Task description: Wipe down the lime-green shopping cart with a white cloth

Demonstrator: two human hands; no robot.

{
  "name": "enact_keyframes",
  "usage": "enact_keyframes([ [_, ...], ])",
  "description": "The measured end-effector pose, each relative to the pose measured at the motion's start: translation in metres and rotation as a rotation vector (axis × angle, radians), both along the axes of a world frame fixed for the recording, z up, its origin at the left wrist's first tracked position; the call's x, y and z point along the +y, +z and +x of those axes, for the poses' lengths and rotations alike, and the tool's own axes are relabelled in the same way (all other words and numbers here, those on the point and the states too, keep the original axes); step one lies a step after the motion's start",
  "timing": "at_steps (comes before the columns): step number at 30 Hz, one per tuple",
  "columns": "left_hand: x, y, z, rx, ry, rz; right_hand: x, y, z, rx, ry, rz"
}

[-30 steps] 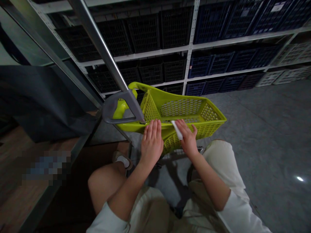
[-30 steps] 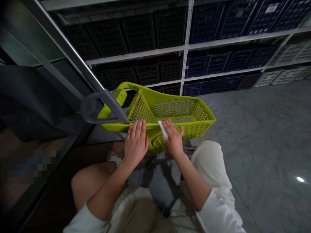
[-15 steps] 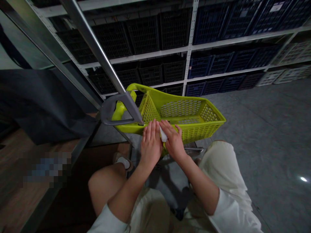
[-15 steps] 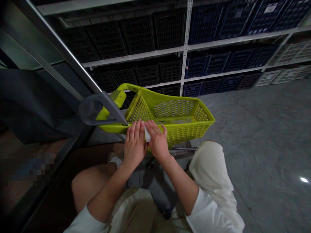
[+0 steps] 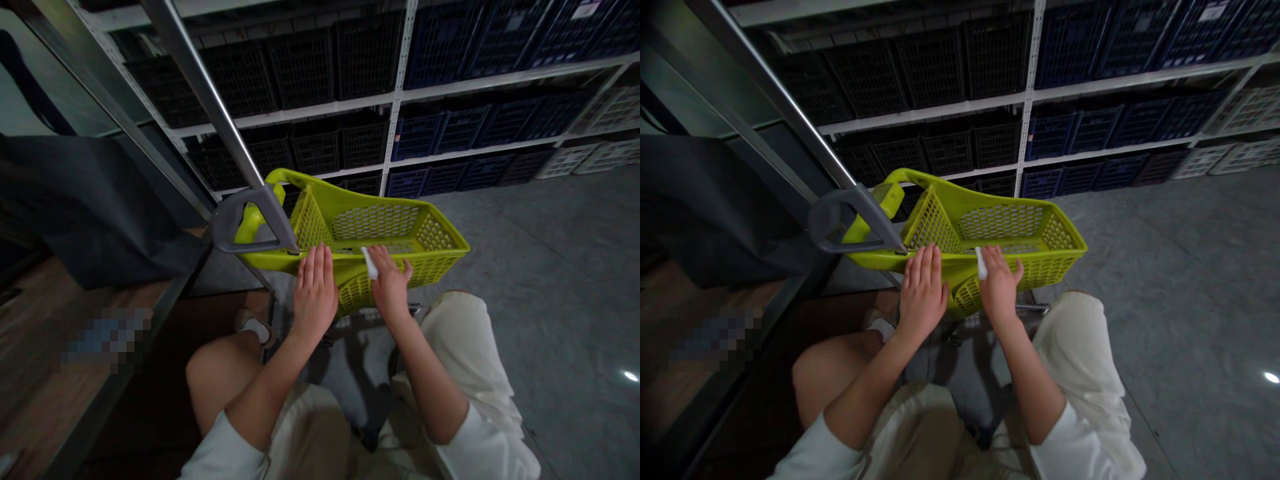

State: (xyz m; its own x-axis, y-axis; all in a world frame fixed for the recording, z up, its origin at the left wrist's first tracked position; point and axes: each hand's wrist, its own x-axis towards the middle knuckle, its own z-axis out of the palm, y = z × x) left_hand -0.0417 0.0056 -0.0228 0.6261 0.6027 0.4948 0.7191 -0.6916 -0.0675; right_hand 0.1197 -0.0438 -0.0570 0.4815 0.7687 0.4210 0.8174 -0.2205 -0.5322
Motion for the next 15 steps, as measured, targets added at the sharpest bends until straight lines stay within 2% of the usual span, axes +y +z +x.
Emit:
enact_keyframes([
  [3, 0.001, -0.001, 0.0, -0.023, -0.009, 0.001, 0.012, 0.025, -0.035, -0.022, 0.251, 0.008],
  [6, 0.001, 0.0, -0.001, -0.028, -0.003, 0.003, 0.012, 0.028, -0.042, -0.062, 0.312, 0.03],
  [9, 0.0, 0.001, -0.002, -0.024, 0.007, 0.007, 0.002, 0.01, -0.017, -0.114, 0.227, 0.025],
  [12, 0.0, 0.003, -0.002, -0.01, 0.005, 0.005, -0.012, -0.016, 0.022, -0.136, 0.075, 0.017],
  [15, -0.001, 0.003, -0.003, -0.008, 0.001, -0.006, -0.018, -0.027, 0.044, -0.109, -0.072, 0.01],
])
